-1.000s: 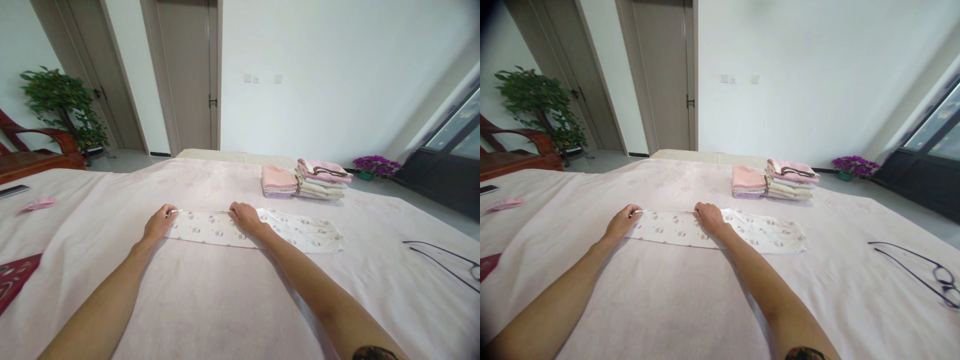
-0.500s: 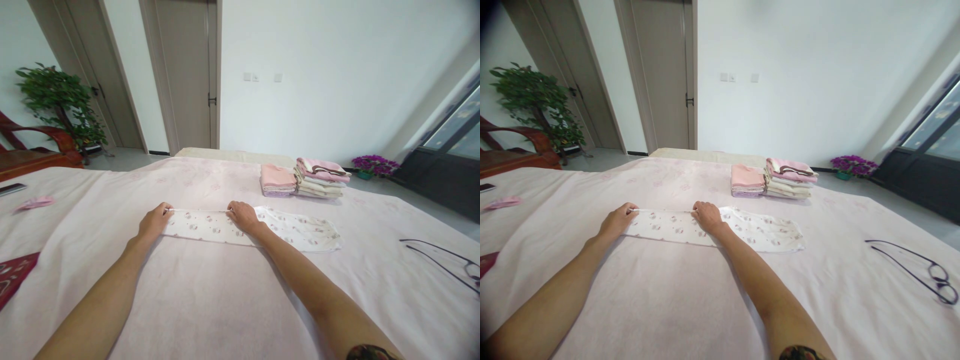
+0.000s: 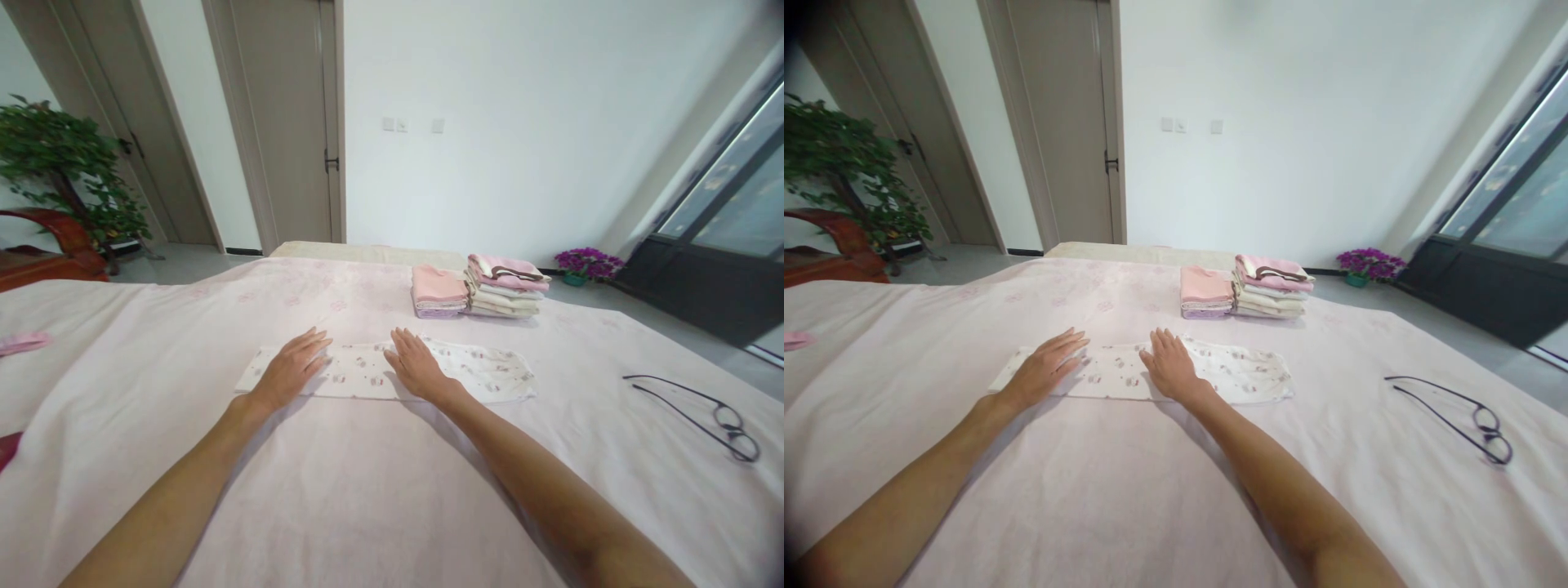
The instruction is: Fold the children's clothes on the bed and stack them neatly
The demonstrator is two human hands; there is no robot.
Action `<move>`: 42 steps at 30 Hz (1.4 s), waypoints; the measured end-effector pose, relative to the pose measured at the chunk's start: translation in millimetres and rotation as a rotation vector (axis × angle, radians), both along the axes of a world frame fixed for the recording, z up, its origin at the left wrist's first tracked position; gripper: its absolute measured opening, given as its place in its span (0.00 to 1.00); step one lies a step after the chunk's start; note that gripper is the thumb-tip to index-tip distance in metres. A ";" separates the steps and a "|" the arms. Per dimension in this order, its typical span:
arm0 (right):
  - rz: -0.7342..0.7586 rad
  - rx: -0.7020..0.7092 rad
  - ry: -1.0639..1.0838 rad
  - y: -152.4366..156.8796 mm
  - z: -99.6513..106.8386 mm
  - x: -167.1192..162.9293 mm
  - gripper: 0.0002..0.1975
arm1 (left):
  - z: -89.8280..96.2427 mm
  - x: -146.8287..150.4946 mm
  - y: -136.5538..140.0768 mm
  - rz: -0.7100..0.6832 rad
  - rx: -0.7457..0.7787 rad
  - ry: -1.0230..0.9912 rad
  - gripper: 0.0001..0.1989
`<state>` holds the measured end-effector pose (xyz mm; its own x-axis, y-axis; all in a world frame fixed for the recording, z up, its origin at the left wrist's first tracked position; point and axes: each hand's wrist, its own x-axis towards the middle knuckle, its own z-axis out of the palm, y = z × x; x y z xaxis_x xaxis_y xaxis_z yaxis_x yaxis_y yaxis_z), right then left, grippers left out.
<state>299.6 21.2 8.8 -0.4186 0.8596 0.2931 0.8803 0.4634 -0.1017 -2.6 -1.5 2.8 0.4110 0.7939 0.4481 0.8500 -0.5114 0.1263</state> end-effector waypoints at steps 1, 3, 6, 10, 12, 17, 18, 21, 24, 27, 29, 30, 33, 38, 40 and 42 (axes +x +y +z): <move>-0.009 -0.004 -0.017 -3.2 -2.3 4.1 0.30 | -3.6 10.5 1.2 -0.058 -0.057 0.030 0.26; -0.025 -0.007 -0.061 -7.2 -7.5 14.4 0.31 | -12.0 23.8 3.4 -0.095 -0.161 0.097 0.28; -0.060 -0.011 -0.129 -7.4 -16.7 37.8 0.31 | -23.1 24.1 6.7 -0.072 -0.240 0.172 0.30; -0.099 0.003 -0.179 -3.0 -28.1 78.0 0.30 | -29.0 6.3 10.9 -0.024 -0.254 0.201 0.32; -0.097 0.026 -0.206 -1.5 -32.0 97.4 0.30 | -29.8 -3.7 12.0 -0.001 -0.251 0.213 0.31; -0.162 0.065 -0.263 0.2 -37.4 146.3 0.31 | -31.5 -33.6 11.7 0.106 -0.257 0.233 0.31; -0.186 0.065 -0.270 0.9 -38.2 156.3 0.31 | -31.9 -41.3 11.5 0.136 -0.263 0.233 0.31; -0.230 0.075 -0.284 3.7 -40.8 181.2 0.32 | -33.3 -65.8 11.5 0.266 -0.303 0.233 0.32; -0.238 0.105 -0.285 6.2 -43.9 192.2 0.32 | -33.9 -86.4 11.5 0.412 -0.368 0.207 0.32; -0.237 0.120 -0.273 7.0 -46.2 192.3 0.31 | -29.8 -98.0 10.1 0.539 -0.363 0.125 0.32; -0.244 0.123 -0.263 6.8 -46.4 190.5 0.31 | -22.9 -101.3 8.4 0.604 -0.343 0.074 0.32; -0.252 0.122 -0.255 6.7 -46.1 189.7 0.31 | -18.6 -102.1 7.5 0.647 -0.343 0.051 0.31; -0.278 0.114 -0.229 6.2 -43.2 187.8 0.30 | -5.7 -102.1 4.6 0.791 -0.396 0.001 0.31; -0.277 0.103 -0.193 3.8 -36.0 185.1 0.27 | 1.1 -100.6 2.7 0.831 -0.465 -0.008 0.30; -0.281 0.104 -0.176 1.7 -33.1 183.7 0.26 | 0.7 -100.4 3.1 0.810 -0.476 -0.030 0.27; -0.285 0.106 -0.156 -0.5 -30.5 182.1 0.25 | 0.8 -100.3 3.5 0.786 -0.478 -0.074 0.23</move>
